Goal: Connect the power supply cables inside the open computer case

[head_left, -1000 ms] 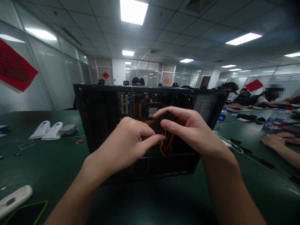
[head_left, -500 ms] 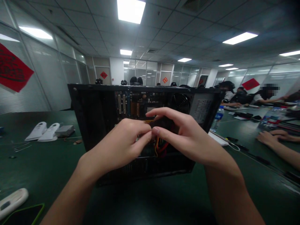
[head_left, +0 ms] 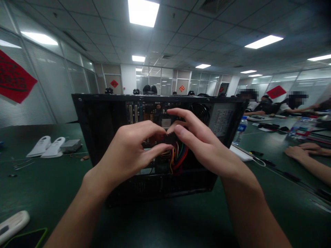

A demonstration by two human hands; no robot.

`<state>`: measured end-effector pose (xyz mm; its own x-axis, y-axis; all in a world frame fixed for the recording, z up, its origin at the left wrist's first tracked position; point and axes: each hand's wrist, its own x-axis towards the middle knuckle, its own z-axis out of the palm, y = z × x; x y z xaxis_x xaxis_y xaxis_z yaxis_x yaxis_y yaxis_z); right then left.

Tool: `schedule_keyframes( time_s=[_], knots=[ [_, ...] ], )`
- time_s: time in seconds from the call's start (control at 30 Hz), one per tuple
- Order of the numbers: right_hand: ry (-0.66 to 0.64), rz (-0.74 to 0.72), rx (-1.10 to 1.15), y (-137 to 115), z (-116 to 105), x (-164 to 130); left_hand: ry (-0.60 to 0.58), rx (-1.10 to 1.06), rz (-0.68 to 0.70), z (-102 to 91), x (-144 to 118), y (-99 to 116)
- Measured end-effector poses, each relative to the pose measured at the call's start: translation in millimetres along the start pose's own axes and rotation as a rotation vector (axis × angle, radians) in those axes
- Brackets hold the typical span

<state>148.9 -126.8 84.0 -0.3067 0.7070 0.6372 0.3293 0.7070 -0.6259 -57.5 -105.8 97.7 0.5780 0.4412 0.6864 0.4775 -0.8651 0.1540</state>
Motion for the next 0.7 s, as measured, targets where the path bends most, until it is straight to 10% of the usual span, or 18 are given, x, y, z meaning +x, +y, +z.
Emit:
schedule_keyframes(
  time_s=[0.33, 0.7],
  knots=[
    [0.19, -0.04, 0.069, 10.6, 16.6, 7.0, 0.161, 0.202, 0.162, 14.3, -4.1, -4.6],
    [0.063, -0.081, -0.119, 3.1, 9.4, 2.3, 0.208, 0.372, 0.115, 8.3, -3.8, -7.6]
  ],
)
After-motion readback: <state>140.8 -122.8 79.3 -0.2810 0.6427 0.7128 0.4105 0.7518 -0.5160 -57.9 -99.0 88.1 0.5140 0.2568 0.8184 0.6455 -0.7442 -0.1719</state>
